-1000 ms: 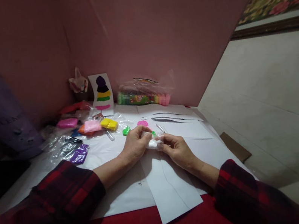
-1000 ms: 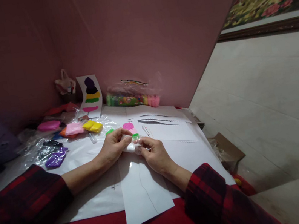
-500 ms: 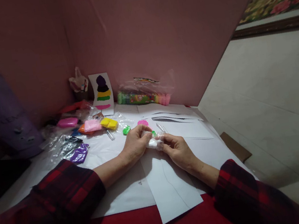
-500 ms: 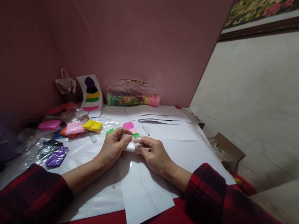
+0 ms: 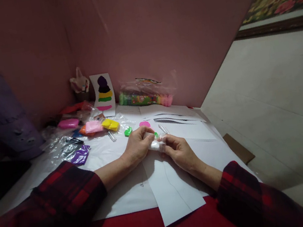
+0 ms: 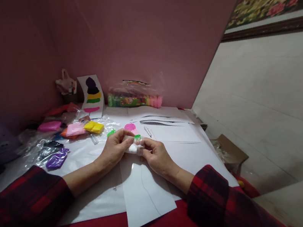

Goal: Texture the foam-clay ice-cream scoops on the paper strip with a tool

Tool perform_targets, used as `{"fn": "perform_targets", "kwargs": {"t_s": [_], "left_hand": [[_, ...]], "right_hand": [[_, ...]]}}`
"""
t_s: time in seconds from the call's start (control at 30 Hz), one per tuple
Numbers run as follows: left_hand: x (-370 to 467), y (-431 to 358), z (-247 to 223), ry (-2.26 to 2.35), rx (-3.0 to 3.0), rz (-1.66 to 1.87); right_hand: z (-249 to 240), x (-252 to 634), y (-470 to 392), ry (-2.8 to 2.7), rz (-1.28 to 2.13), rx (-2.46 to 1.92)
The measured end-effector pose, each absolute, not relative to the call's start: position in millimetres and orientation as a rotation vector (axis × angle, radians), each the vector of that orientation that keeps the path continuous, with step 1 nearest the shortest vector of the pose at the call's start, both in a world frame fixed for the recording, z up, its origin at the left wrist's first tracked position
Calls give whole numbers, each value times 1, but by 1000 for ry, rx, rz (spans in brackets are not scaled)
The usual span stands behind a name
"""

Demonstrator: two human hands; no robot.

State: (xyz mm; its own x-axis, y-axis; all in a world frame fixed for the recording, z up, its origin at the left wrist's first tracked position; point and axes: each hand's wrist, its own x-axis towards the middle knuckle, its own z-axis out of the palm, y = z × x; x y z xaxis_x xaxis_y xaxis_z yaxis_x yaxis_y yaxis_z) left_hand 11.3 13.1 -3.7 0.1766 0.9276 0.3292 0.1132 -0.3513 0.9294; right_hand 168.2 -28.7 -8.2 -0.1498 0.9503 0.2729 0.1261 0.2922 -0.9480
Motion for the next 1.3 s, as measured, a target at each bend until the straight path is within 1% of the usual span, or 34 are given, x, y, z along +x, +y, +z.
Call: {"fn": "perform_targets", "kwargs": {"t_s": [0.23, 0.47, 0.8, 1.1, 1.3], "left_hand": [[11, 14, -4, 1011, 1649, 1271], [11, 14, -3, 1024, 1660, 1276], [11, 8, 0, 993, 1687, 1260], [11, 10, 1, 953, 1625, 1241], [8, 6, 6, 854, 1569, 1130]], "right_hand": [[-8, 168, -28, -1554, 992, -1010], [-2, 166, -30, -1526, 1063, -1004], [-2, 167, -30, -1572, 1076, -1024], [-7, 168, -31, -1625, 948, -1059], [-6, 170, -31, -1606, 813, -1101]]}}
